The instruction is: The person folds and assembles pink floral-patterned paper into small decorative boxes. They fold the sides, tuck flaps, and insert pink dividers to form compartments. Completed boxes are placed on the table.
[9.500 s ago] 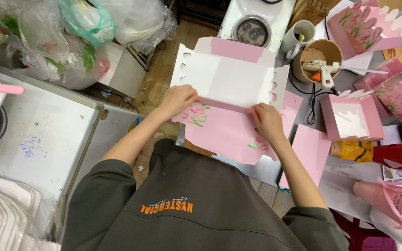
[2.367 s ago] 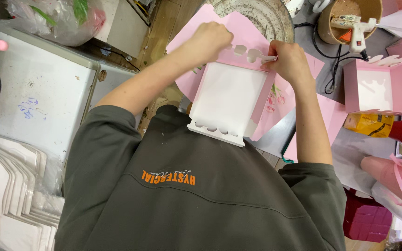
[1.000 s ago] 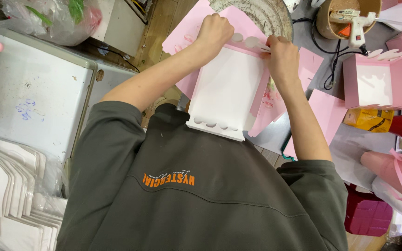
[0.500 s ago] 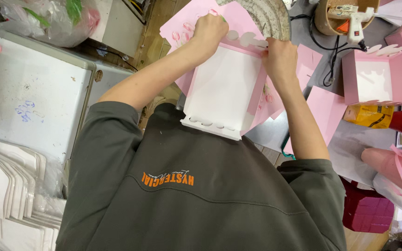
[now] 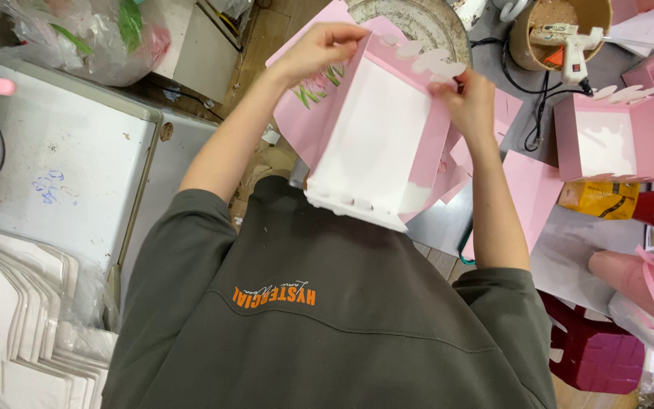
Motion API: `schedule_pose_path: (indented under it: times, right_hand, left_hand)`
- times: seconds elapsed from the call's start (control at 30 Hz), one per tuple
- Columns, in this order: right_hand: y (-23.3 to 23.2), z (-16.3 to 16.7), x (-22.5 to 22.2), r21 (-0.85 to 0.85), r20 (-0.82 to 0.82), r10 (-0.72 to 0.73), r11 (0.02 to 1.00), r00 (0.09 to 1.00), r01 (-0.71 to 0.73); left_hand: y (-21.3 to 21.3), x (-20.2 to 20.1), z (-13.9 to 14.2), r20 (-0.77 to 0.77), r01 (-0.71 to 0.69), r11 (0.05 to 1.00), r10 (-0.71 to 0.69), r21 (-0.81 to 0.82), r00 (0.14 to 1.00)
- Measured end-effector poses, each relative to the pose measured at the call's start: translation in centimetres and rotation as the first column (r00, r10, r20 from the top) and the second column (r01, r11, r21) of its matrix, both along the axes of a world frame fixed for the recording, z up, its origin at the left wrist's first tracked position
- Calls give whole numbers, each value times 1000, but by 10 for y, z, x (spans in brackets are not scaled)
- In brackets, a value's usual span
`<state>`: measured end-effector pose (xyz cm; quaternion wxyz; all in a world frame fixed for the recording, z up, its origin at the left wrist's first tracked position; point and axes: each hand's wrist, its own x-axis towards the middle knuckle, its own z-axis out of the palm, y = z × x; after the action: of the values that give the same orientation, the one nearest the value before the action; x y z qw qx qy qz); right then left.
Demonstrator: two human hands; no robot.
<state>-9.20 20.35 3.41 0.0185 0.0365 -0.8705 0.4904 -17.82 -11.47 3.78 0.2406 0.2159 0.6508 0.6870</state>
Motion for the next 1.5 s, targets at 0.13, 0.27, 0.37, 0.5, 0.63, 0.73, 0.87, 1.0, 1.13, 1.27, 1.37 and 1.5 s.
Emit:
schedule_pose_path:
  times: [0.13,0.27,0.37,0.5,0.63,0.73,0.87,1.0,1.13,1.27,1.37,1.5]
  right_hand:
    - [-7,-3,11,2,-58,-13,1000,998,13]
    - [-4,-9,10,47,-15,-151,987,988,151]
    - [2,-14,-1,-191,-19,-144,972,989,138]
    - [13,-3,9,-298,-75,-70,954,995,44]
    - [32,30,65,149,-217,187,976,958,-157]
    - [39,47,94,558,-246,405,802,881,-213]
    - [39,46,101,766,-289,575,619,765,-176]
    - [40,37,95,723,-308,570,661,762,-202]
    - [34,25,80,722,-359,608,662,708,-203]
    - [27,13,62,649,-355,564,722,745,-238]
    - [22,7,57,561,-333,507,784,795,-265]
    - [25,13,61,296,-409,275,942,870,-159]
  left_hand:
    - [3,7,-19,50,-80,988,74,131,996]
    - [8,11,-33,186,-202,954,162,222,969]
    - [13,4,-30,185,-301,929,264,213,947]
    - [2,4,-4,-439,-514,856,439,-61,784]
    - [-29,63,31,-923,-496,848,22,-186,384]
    - [-22,127,35,-906,-194,905,-317,-378,281]
    - [-26,156,19,-847,-136,874,-397,-467,354]
    - [-41,149,-6,-851,-197,892,-292,-407,436]
    - [-32,125,-23,-928,-310,882,-290,-354,234]
    - [-30,89,-16,-944,-355,881,-249,-314,217]
    - [-30,70,-6,-885,-250,883,-296,-397,360]
    - [-27,70,14,-864,-173,919,-250,-354,437]
